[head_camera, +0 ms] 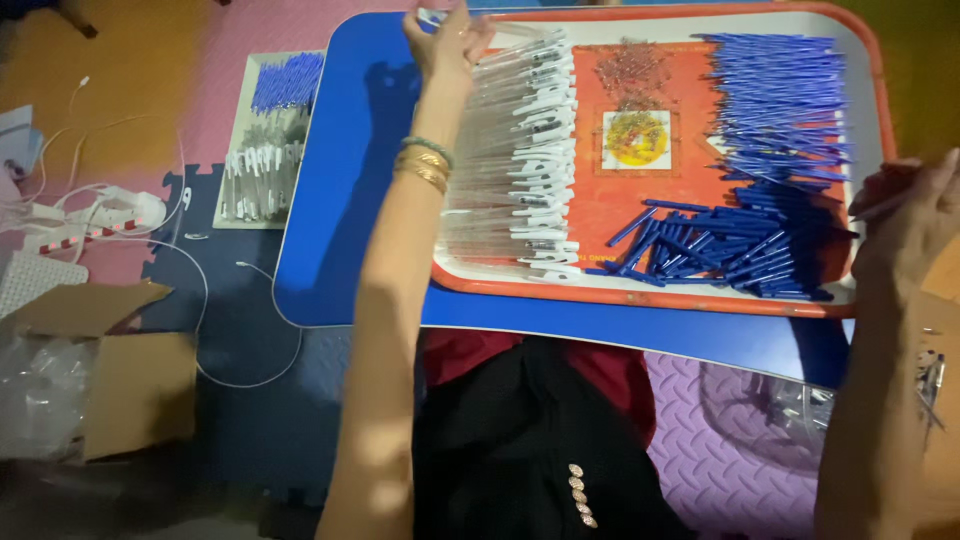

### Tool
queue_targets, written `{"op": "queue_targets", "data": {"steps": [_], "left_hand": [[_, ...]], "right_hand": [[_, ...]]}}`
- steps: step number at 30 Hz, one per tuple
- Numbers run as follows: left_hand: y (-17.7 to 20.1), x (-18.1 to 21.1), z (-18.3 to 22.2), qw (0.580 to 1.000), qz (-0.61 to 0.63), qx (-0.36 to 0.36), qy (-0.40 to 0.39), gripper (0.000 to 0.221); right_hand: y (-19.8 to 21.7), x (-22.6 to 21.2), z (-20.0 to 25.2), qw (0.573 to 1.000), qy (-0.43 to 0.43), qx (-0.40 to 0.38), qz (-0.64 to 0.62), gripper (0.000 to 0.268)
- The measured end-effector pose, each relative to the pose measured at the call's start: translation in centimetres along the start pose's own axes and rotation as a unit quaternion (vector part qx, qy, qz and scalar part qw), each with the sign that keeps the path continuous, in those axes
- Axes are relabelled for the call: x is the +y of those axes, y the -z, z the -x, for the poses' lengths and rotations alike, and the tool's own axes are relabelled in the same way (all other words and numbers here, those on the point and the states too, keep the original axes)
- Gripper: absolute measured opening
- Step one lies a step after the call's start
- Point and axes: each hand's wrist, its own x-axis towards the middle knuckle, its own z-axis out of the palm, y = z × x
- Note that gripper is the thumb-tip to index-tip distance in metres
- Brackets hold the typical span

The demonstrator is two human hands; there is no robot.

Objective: The person assembles ballpoint pens by picking up clear pen barrels, inserting blue ink cartridges, and attaching blue pen caps while working at a small blue table.

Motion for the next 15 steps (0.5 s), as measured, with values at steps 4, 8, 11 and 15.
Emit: {"op": "queue_targets", "data": {"steps": [4, 8, 11, 15], "left_hand": [[-0.5, -1.1, 1.3, 0.991, -0.127, 0.026, -0.018, 0.045], [3.1, -3.7, -5.0, 0.93, -0.336, 0.057, -0.136, 0.042], [5.1, -4.2, -7.1, 0.887, -0.414, 0.045, -0.199, 0.044], [4.9, -3.1, -4.3, 0.801, -0.566, 0.0, -0.195, 0.034]], "right_hand": [[0.3, 0.1, 0.3, 0.995, 0.051, -0.017, 0.079, 0.057], [0.1, -0.9, 1.1, 0.994, 0.049, -0.031, 0.091, 0.058], [-0.2, -1.4, 1.5, 0.995, 0.052, -0.036, 0.081, 0.056], [-0.1, -1.0, 1.3, 0.997, 0.046, -0.053, 0.045, 0.052]]}}
